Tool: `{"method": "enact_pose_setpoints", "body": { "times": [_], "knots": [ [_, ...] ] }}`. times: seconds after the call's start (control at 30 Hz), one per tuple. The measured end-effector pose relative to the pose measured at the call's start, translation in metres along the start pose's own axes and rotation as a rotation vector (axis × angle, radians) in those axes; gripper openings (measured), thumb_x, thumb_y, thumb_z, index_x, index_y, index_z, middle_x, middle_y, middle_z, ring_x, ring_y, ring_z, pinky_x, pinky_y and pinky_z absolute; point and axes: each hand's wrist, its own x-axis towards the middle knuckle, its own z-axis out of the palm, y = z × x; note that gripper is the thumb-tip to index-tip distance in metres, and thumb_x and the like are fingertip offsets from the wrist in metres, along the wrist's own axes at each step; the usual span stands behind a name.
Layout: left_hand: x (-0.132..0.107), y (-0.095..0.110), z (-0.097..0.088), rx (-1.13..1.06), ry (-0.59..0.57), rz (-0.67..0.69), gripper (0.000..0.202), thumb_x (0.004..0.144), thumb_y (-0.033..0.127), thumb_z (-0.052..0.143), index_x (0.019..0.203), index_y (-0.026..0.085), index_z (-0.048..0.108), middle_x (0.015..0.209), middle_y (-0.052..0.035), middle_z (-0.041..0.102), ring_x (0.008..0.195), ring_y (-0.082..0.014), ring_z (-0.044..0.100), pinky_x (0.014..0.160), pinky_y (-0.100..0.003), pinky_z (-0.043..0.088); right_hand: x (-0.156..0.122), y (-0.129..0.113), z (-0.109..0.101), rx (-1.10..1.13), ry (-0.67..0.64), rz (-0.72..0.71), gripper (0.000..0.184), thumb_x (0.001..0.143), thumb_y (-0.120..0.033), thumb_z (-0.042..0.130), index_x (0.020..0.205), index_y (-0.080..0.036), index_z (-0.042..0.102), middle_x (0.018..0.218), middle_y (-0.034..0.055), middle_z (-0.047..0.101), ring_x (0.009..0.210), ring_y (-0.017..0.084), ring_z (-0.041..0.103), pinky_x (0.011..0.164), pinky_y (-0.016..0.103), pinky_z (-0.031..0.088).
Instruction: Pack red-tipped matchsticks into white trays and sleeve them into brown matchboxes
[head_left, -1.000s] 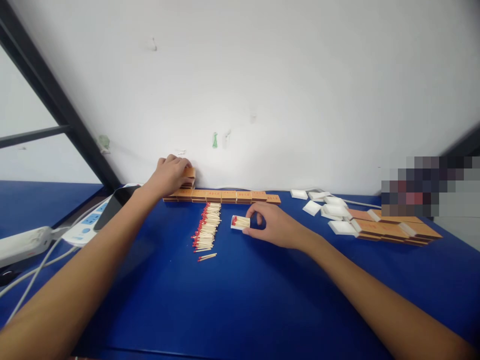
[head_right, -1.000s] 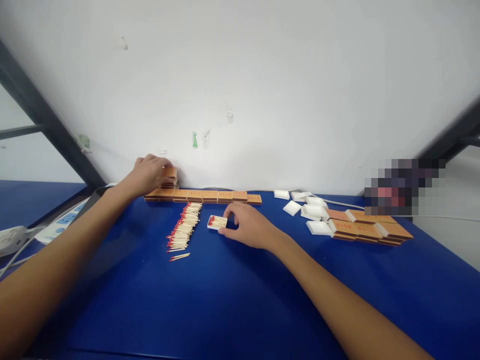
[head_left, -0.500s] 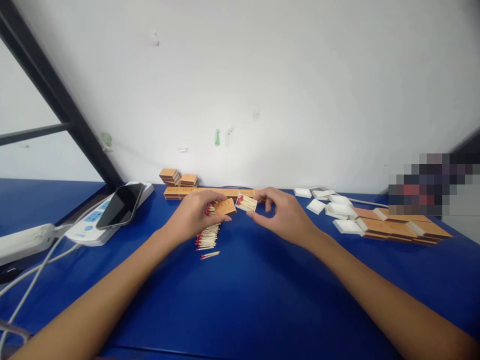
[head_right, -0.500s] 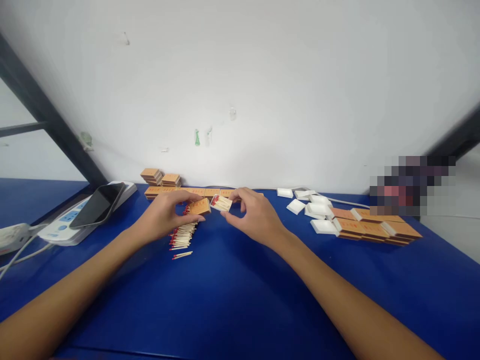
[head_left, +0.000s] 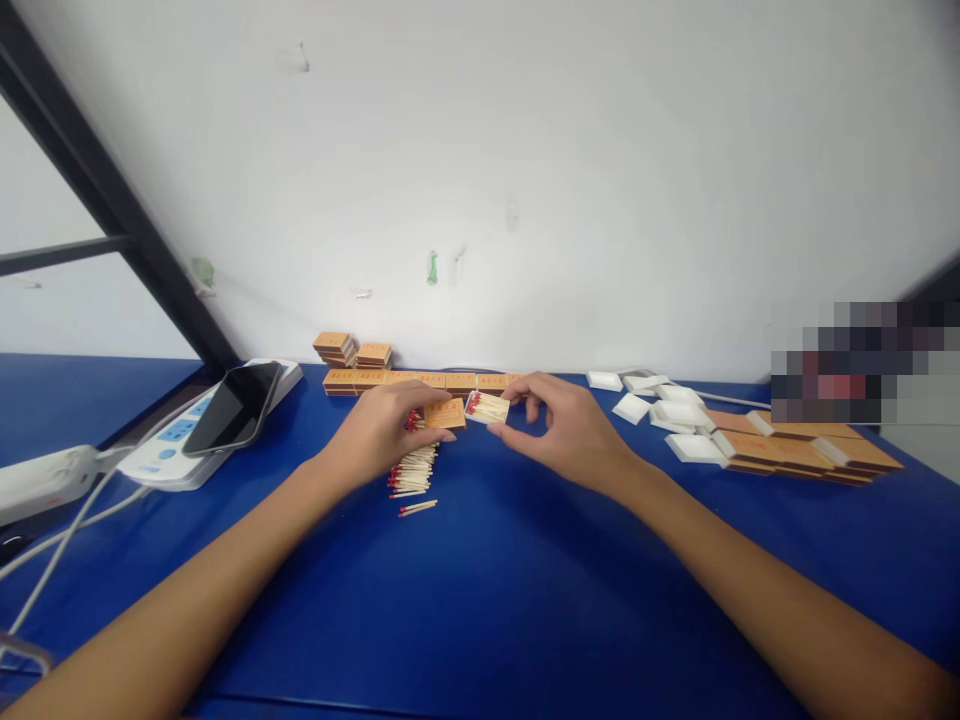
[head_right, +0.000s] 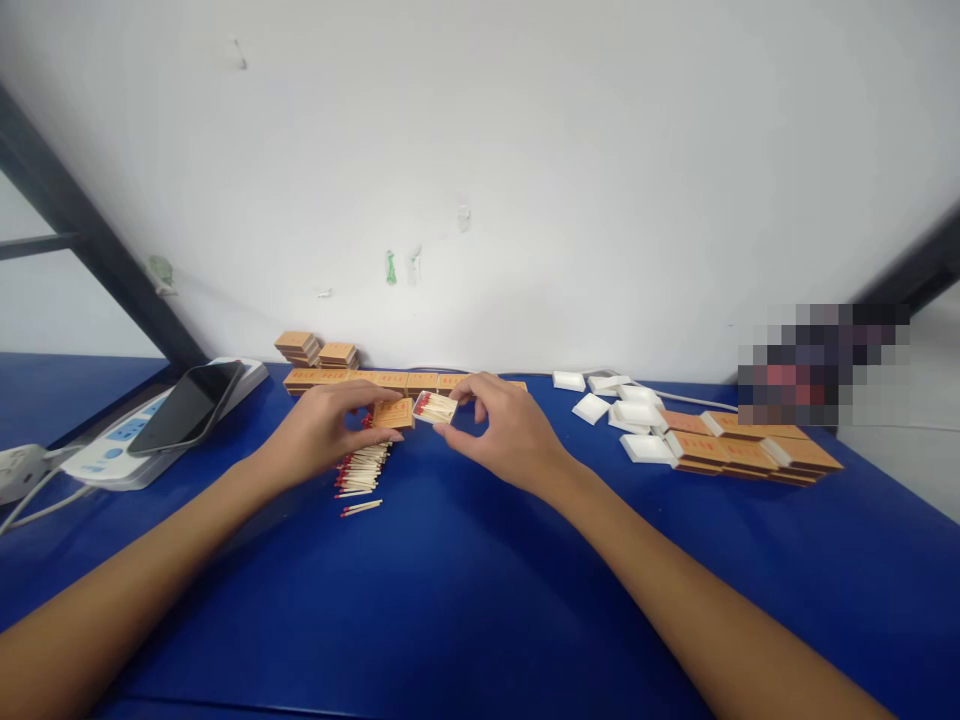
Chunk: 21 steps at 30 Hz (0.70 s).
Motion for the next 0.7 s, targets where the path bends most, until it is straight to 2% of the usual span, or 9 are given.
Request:
{"method": "enact_pose_setpoints", "body": {
  "times": [0.4, 0.7],
  "knots": [
    [-0.001, -0.001, -0.001, -0.073, -0.022, -0.042, 0.044, 0.087, 0.042, 0.083, 0.122, 0.018, 0.072, 0.110, -0.0081, 0.079, 0.097, -0.0241, 0.074, 0.082, -0.034, 0.056, 0.000, -0.006, -0.004, 0.030, -0.086, -0.005, 0.025, 0.084, -0.033, 0.081, 0.102, -0.022, 0.067, 0.086, 0.0005, 0.064, 0.071, 0.015, 0.057, 0.069, 0.031, 0.043],
    [-0.001, -0.003, 0.000, -0.081, -0.035, -0.005, 0.046, 0.086, 0.044, 0.082, 0.122, 0.016, 0.073, 0.113, -0.0101, 0.078, 0.098, -0.0252, 0.074, 0.084, -0.036, 0.056, 0.003, 0.005, -0.008, 0.155, -0.174, 0.007, 0.030, 0.084, -0.035, 0.085, 0.108, -0.022, 0.073, 0.082, -0.0017, 0.062, 0.070, 0.013, 0.056, 0.068, 0.029, 0.044]
  ]
}}
